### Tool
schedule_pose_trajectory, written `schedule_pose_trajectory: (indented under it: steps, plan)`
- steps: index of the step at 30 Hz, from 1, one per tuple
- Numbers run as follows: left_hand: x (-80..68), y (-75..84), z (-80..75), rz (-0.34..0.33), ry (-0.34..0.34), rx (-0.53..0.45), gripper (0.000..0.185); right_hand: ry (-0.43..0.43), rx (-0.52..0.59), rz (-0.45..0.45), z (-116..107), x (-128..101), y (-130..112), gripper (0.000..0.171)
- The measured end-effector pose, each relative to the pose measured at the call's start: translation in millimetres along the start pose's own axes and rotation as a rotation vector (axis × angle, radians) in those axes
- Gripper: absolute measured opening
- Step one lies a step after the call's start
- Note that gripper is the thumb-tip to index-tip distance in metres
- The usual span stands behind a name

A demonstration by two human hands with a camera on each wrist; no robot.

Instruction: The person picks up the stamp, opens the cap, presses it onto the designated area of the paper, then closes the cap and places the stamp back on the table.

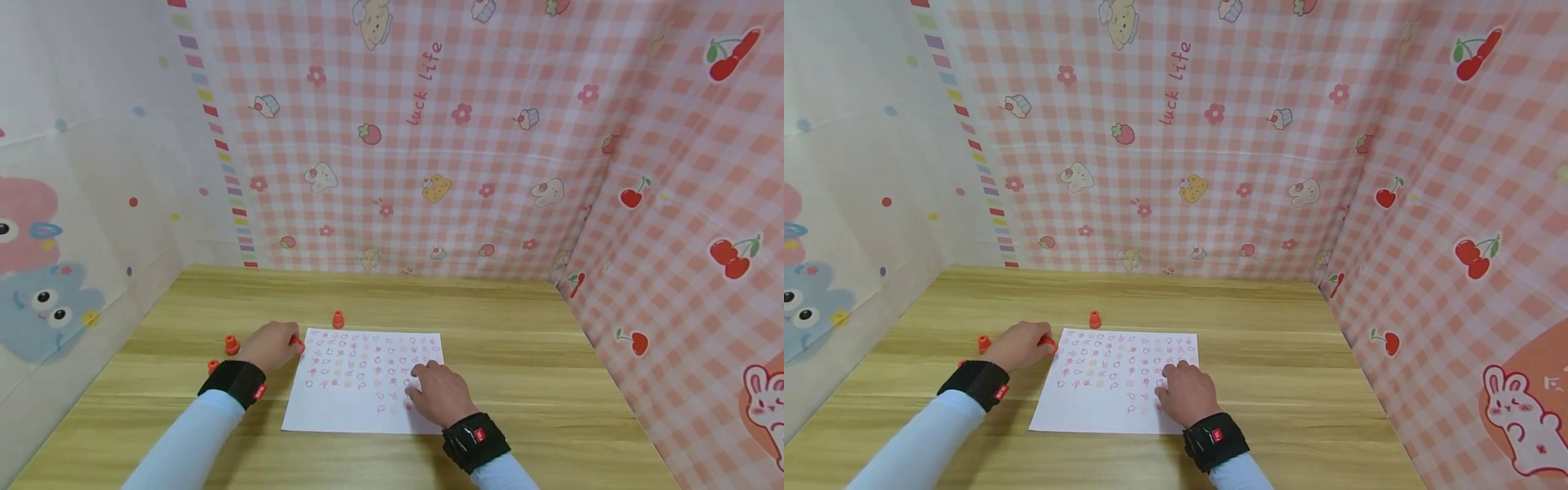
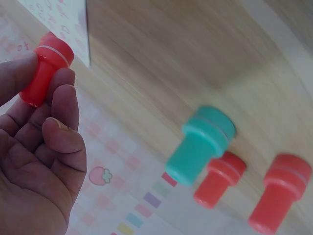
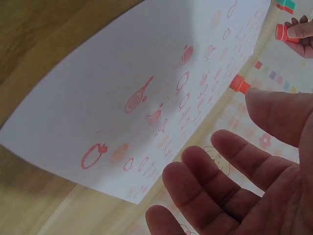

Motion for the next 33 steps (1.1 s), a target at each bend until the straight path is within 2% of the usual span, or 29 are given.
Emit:
schedule_pose_trajectory:
  steps: [10, 18, 25, 33]
  plan:
    - [-5.9, 21.6, 10.9, -0.034, -0.050, -0.092, 0.018, 0.028, 0.030, -0.009, 0, 0, 0, 0.027]
    - [-10.2, 40.7, 21.1, -0.069, -0.058, -0.172, 0.024, 0.042, 0.070, 0.007, -1, 0, 1, 0.027]
    - [-17.7, 60.0, 28.6, -0.043, -0.042, -0.253, 0.016, 0.063, 0.137, 0.019, 0, 1, 3, 0.027]
    - [-23.0, 72.4, 33.6, -0.016, -0.035, -0.342, 0.009, 0.083, 0.203, 0.020, 1, 2, 3, 0.028]
Point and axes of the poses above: each hand's wrist, its own x-axis towards the middle knuckle, its own z-axis out of the palm, y = z × x, the point moved 6 cm from there along x, towards the middle knuckle, and after that the axes turned 15 degrees about -z, right-handed, at the moved point
